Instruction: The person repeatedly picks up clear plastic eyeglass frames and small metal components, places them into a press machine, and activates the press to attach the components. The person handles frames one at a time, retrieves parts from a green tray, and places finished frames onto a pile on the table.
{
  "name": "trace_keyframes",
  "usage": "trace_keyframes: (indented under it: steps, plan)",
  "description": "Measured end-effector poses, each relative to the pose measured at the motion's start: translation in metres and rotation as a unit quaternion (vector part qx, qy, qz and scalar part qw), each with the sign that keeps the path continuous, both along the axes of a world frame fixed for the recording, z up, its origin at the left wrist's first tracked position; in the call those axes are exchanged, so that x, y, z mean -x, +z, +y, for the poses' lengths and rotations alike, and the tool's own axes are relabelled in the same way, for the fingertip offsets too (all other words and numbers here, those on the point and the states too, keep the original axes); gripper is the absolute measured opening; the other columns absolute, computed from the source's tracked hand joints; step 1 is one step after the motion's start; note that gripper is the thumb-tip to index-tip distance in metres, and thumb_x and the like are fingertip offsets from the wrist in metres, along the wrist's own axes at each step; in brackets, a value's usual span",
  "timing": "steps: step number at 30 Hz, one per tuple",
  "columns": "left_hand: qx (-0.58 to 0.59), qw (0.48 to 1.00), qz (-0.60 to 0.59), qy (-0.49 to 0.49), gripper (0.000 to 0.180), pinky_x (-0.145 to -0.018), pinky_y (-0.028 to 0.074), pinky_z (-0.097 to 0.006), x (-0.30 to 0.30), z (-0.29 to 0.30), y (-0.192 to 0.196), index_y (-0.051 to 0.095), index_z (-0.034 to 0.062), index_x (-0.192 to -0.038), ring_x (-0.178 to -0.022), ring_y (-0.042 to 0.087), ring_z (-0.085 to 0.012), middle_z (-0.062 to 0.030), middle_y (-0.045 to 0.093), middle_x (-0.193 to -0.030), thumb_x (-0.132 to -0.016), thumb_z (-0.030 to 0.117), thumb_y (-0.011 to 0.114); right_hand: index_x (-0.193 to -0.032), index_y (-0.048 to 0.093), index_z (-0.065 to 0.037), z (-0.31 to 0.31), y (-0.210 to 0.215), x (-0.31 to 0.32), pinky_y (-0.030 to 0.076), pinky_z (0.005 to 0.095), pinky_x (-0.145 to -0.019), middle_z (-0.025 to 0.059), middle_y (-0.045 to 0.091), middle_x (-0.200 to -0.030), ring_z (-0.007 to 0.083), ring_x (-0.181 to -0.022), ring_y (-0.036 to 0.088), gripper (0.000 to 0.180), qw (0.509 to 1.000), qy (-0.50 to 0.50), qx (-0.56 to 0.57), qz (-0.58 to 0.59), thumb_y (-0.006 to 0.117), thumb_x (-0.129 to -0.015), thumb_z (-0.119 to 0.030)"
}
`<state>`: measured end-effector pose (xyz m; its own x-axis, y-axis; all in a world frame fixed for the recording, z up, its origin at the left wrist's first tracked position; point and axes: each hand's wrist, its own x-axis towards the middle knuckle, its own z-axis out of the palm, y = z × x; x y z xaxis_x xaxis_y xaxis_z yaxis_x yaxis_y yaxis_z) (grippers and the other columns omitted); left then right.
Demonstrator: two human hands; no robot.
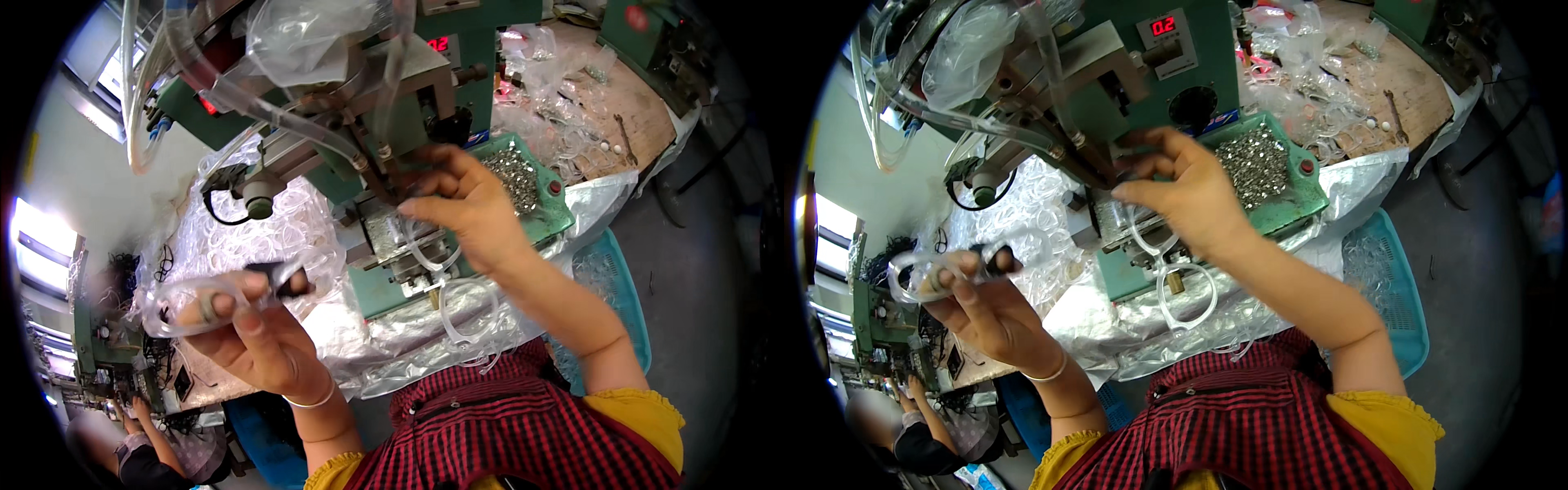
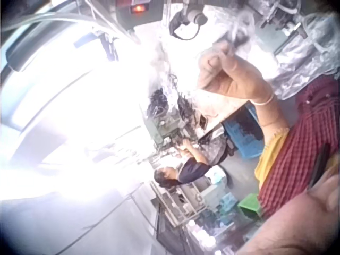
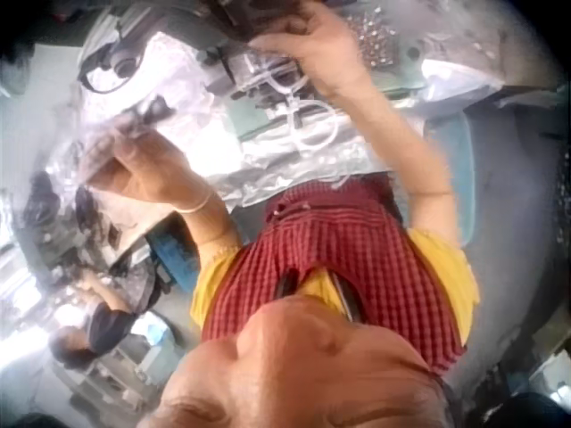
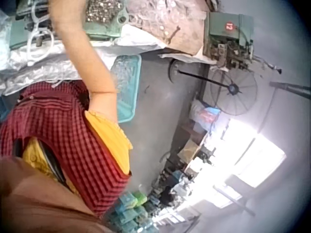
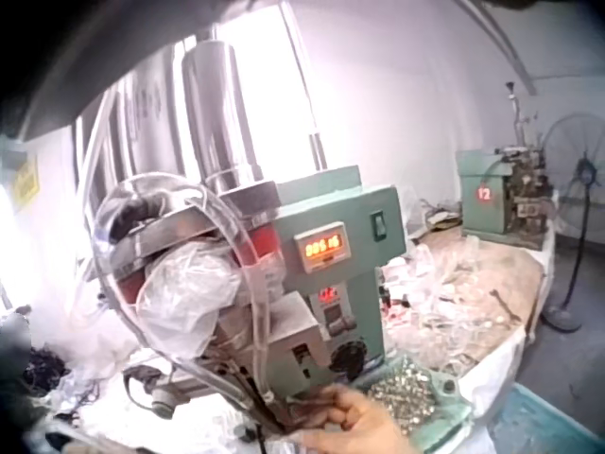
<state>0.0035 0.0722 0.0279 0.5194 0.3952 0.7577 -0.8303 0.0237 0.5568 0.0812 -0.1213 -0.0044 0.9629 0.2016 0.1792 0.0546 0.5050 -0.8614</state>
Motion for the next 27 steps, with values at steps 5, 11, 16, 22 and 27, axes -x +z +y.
trace_keyframes:
  steps: [5,11,16,22,27]
  plan:
    - [-0.043,0.995,-0.025,0.087,0.021,-0.077,0.057,-0.035,-0.044,-0.003,0.007,0.050,0.0010,-0.112,-0.087,0.063,-0.0210,-0.0100,0.062,-0.102,-0.093,0.002,0.060,-0.125,0.053,0.003,0.016,-0.007,0.009,0.051,0.0240,-0.081,0.0082,0.065,-0.110,0.0096,-0.088,0.062,0.048,0.996,-0.002,-0.081,0.025,0.068,-0.080,0.007]
    - [-0.220,0.972,0.008,0.086,0.006,-0.072,0.058,-0.037,-0.015,-0.018,-0.014,0.058,0.0015,-0.099,-0.080,0.067,-0.0239,-0.0159,0.067,-0.087,-0.093,0.000,0.057,-0.130,0.054,0.001,-0.013,0.002,0.022,0.046,0.0266,-0.091,0.0087,0.064,-0.115,0.0138,-0.101,0.061,0.048,0.973,-0.048,0.172,-0.145,0.064,-0.083,0.002]
    - [-0.536,0.819,-0.173,0.107,0.028,-0.049,0.046,-0.027,-0.020,-0.038,-0.029,0.056,0.0086,-0.089,-0.060,0.055,-0.0181,-0.0105,0.071,-0.105,-0.071,0.002,0.076,-0.119,0.063,-0.002,-0.080,-0.040,-0.020,0.048,0.0321,-0.095,0.0120,0.068,-0.113,0.0203,-0.107,0.064,0.036,0.880,-0.225,0.392,-0.146,0.065,-0.083,-0.005]
    - [-0.555,0.796,-0.210,0.124,0.025,-0.062,0.057,-0.031,-0.024,-0.035,-0.037,0.052,0.0106,-0.080,-0.070,0.057,-0.0171,-0.0094,0.069,-0.105,-0.069,0.010,0.075,-0.117,0.063,-0.002,-0.119,-0.076,0.014,0.048,0.0284,-0.083,0.0071,0.066,-0.101,0.0154,-0.090,0.062,0.034,0.855,-0.241,0.457,-0.059,0.069,-0.083,-0.006]
    - [-0.520,0.821,-0.199,0.128,0.019,-0.080,0.061,-0.039,-0.036,-0.036,-0.050,0.053,0.0089,-0.080,-0.073,0.057,-0.0161,-0.0099,0.068,-0.106,-0.073,0.007,0.071,-0.109,0.066,-0.003,-0.102,-0.087,0.010,0.048,0.0423,-0.082,0.0163,0.065,-0.097,0.0343,-0.092,0.060,0.032,0.647,-0.317,0.663,-0.203,0.072,-0.079,-0.011]
